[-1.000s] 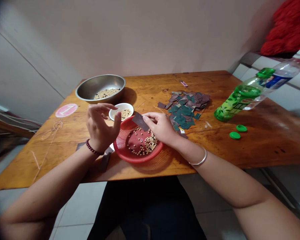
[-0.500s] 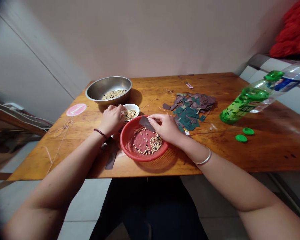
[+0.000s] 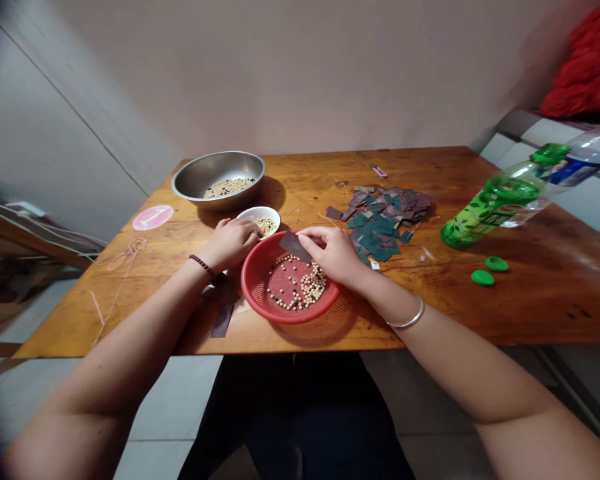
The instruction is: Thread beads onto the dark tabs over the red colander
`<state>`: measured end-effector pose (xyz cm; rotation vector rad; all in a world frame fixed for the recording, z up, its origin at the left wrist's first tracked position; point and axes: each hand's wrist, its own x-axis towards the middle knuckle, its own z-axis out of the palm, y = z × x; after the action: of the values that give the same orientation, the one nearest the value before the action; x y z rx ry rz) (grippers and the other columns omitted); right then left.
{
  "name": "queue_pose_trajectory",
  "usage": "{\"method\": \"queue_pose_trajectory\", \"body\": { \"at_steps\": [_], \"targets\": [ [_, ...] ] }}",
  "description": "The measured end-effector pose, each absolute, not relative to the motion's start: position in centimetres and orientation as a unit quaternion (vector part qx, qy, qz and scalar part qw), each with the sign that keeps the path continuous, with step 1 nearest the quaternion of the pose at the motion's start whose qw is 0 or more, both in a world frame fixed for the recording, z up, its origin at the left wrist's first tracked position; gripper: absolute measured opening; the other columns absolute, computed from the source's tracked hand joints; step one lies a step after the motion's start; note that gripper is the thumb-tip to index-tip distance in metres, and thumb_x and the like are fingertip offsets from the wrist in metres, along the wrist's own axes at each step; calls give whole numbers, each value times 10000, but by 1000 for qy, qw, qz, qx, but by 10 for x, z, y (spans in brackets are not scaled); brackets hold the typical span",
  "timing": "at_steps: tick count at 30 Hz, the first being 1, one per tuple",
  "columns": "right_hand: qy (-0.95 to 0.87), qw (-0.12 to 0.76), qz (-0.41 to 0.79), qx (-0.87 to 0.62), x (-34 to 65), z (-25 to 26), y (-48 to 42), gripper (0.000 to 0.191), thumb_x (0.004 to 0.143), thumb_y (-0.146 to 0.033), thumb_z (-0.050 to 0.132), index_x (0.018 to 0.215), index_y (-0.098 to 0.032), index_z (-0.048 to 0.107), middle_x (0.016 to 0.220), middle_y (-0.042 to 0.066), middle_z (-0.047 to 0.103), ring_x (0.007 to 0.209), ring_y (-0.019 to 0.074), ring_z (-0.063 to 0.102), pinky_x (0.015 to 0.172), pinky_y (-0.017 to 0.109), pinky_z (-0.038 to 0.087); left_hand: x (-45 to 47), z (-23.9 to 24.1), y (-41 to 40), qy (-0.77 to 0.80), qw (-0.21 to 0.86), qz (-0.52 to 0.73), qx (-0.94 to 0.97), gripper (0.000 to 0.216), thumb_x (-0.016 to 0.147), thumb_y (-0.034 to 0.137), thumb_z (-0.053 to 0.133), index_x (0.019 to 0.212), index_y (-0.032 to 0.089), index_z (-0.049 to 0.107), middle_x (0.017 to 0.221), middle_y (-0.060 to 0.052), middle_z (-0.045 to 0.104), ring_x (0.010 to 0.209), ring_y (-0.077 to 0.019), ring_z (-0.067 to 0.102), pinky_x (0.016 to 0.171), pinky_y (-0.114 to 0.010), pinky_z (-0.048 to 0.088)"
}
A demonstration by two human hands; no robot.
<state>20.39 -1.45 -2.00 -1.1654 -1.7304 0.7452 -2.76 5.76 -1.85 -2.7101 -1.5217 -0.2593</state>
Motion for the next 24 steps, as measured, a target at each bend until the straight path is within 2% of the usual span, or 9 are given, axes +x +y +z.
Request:
{"method": "queue_pose_trajectory", "body": {
  "at_steps": [7, 19, 24],
  "targets": [
    [-693, 447, 313, -470, 204, -20, -15, 260, 840, -330, 540, 923, -144, 702, 905, 75, 726, 800, 191, 676, 749, 298, 526, -27, -22, 60, -488, 15, -93, -868, 358, 877, 274, 318, 915, 229, 671, 1007, -40, 677, 970, -202, 577, 878, -375, 331],
    [-690, 448, 320, -470, 204, -21, -15, 278, 843, -347, 542, 944, -146, 705, 922, 79, 723, 823, 196, 672, 762, 305, 521, -25, -26, 59, -505, 26, -128, -853, 327, 860, 261, 344, 935, 261, 662, 1077, -17, 662, 1008, -233, 545, 852, -409, 342],
    [-689, 449, 319, -470, 204, -21, -14, 285, 847, -354, 538, 941, -143, 705, 906, 76, 724, 807, 192, 672, 750, 300, 521, -25, -27, 60, -508, 49, -157, -845, 287, 842, 291, 408, 1030, 220, 613, 1140, -58, 610, 1026, -235, 517, 882, -391, 362]
  ]
}}
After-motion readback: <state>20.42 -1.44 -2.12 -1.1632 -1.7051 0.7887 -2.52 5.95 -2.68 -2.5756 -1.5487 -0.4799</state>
